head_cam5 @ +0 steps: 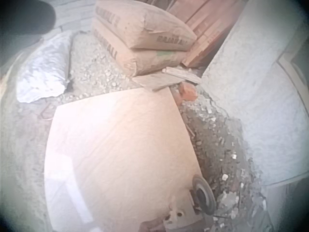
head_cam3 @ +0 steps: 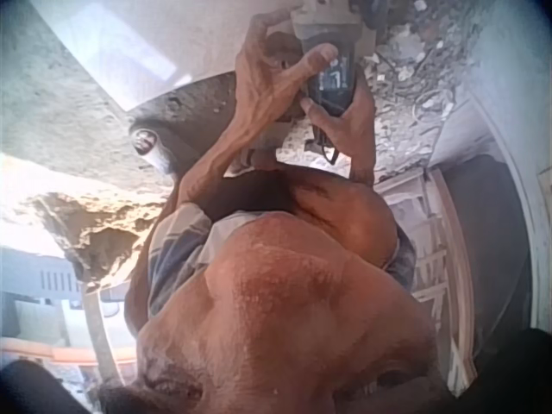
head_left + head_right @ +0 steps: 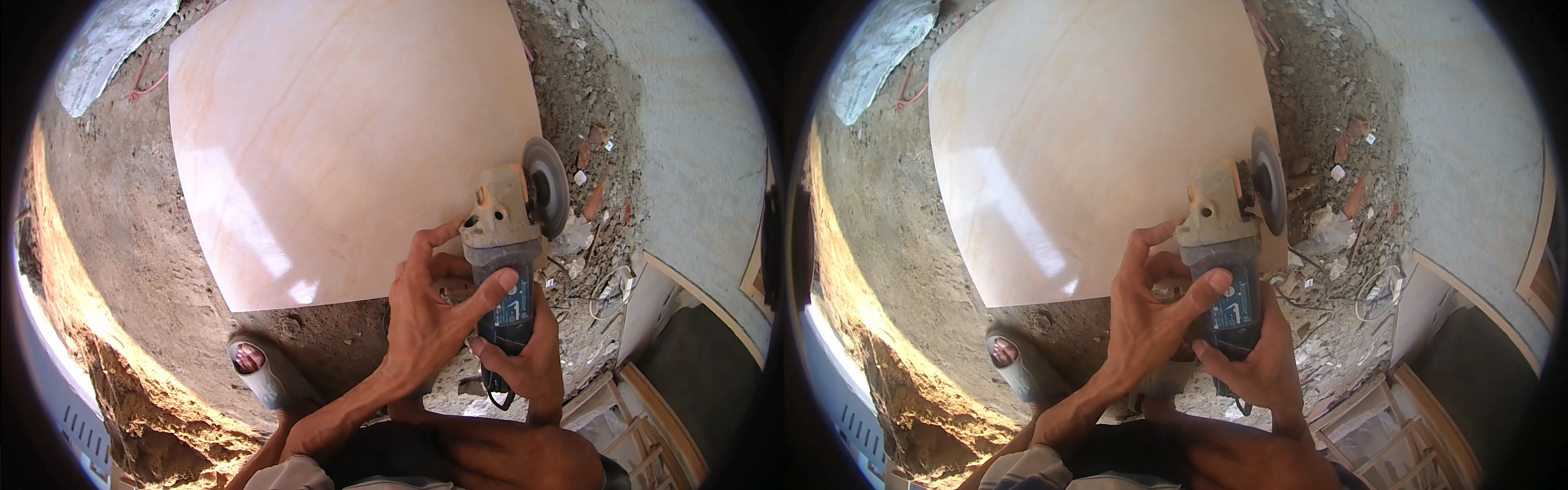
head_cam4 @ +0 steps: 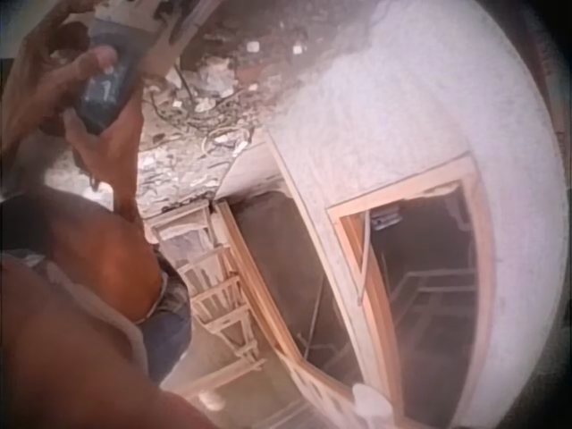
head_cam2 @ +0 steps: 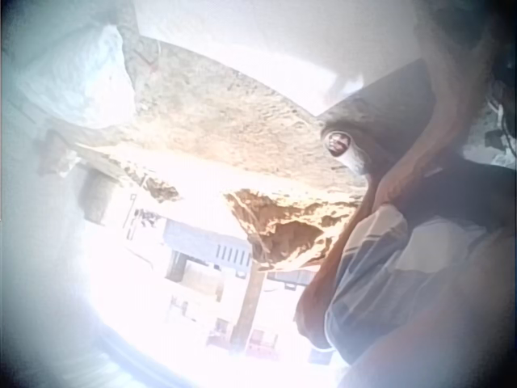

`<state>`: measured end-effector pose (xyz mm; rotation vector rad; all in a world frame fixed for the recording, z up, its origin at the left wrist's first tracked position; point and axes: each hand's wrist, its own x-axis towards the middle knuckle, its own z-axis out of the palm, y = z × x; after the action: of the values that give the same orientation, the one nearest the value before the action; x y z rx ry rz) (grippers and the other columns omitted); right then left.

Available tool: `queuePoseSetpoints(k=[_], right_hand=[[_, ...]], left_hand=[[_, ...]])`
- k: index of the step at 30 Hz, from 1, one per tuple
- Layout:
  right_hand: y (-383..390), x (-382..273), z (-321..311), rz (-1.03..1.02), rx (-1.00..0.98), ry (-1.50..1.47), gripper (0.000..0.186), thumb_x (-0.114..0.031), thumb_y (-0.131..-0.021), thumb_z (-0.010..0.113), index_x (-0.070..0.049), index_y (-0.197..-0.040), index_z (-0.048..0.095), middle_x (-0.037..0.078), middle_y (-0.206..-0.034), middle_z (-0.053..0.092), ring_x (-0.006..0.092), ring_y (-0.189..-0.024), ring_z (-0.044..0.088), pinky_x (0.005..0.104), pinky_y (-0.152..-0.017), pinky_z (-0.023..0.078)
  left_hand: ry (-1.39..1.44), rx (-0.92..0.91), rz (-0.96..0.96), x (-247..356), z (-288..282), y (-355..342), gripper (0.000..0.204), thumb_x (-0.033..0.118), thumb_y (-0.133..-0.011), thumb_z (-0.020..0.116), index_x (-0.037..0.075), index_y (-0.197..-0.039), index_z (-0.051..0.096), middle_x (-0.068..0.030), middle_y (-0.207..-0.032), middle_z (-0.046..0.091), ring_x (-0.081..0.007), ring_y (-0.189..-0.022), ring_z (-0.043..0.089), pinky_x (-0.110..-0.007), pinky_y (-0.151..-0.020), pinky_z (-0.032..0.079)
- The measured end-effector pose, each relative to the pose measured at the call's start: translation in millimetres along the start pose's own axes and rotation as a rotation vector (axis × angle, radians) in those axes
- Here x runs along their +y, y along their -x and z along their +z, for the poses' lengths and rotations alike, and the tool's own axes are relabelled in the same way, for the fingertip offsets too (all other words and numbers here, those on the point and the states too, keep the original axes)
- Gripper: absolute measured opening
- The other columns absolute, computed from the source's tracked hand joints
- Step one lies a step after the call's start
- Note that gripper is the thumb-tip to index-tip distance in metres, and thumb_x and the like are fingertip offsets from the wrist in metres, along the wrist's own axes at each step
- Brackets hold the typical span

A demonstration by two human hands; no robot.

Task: The person uses a handheld angle grinder to cut a square tile while sitting on the floor.

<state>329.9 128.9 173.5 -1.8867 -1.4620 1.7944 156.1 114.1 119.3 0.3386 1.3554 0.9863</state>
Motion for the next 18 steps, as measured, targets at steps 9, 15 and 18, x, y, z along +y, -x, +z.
queuePoseSetpoints(k=[9,15,18], right_hand=[[0.2,-2.4,-2.3,-0.028,0.009,0.032,0.08,-0.015,-0.08,0.092,0.002,-0.147,0.052,0.013,-0.122,0.069,0.0207,-0.109,0.07,0.0371,-0.094,0.058],[0.5,-1.5,-4.0,-0.037,-0.02,0.048,0.082,-0.016,-0.082,0.092,0.002,-0.15,0.05,0.013,-0.119,0.071,0.0208,-0.107,0.071,0.0371,-0.094,0.059],[3.5,-1.0,-4.5,-0.042,-0.011,0.046,0.081,-0.017,-0.083,0.091,0.002,-0.149,0.05,0.013,-0.12,0.072,0.0204,-0.108,0.071,0.0373,-0.094,0.059]], left_hand=[[-0.023,0.011,0.022,-2.5,2.9,0.1,0.086,0.037,-0.092,0.094,-0.008,-0.151,0.051,-0.0238,-0.098,0.081,-0.0264,-0.095,0.081,-0.038,-0.079,0.064],[0.021,0.025,0.009,-4.1,5.4,0.8,0.083,0.035,-0.092,0.094,-0.007,-0.149,0.051,-0.022,-0.097,0.082,-0.0255,-0.095,0.082,-0.038,-0.081,0.063],[0.017,0.026,0.007,-2.7,7.5,2.1,0.081,0.035,-0.092,0.094,-0.007,-0.148,0.052,-0.0219,-0.097,0.082,-0.0252,-0.095,0.082,-0.037,-0.082,0.063]])
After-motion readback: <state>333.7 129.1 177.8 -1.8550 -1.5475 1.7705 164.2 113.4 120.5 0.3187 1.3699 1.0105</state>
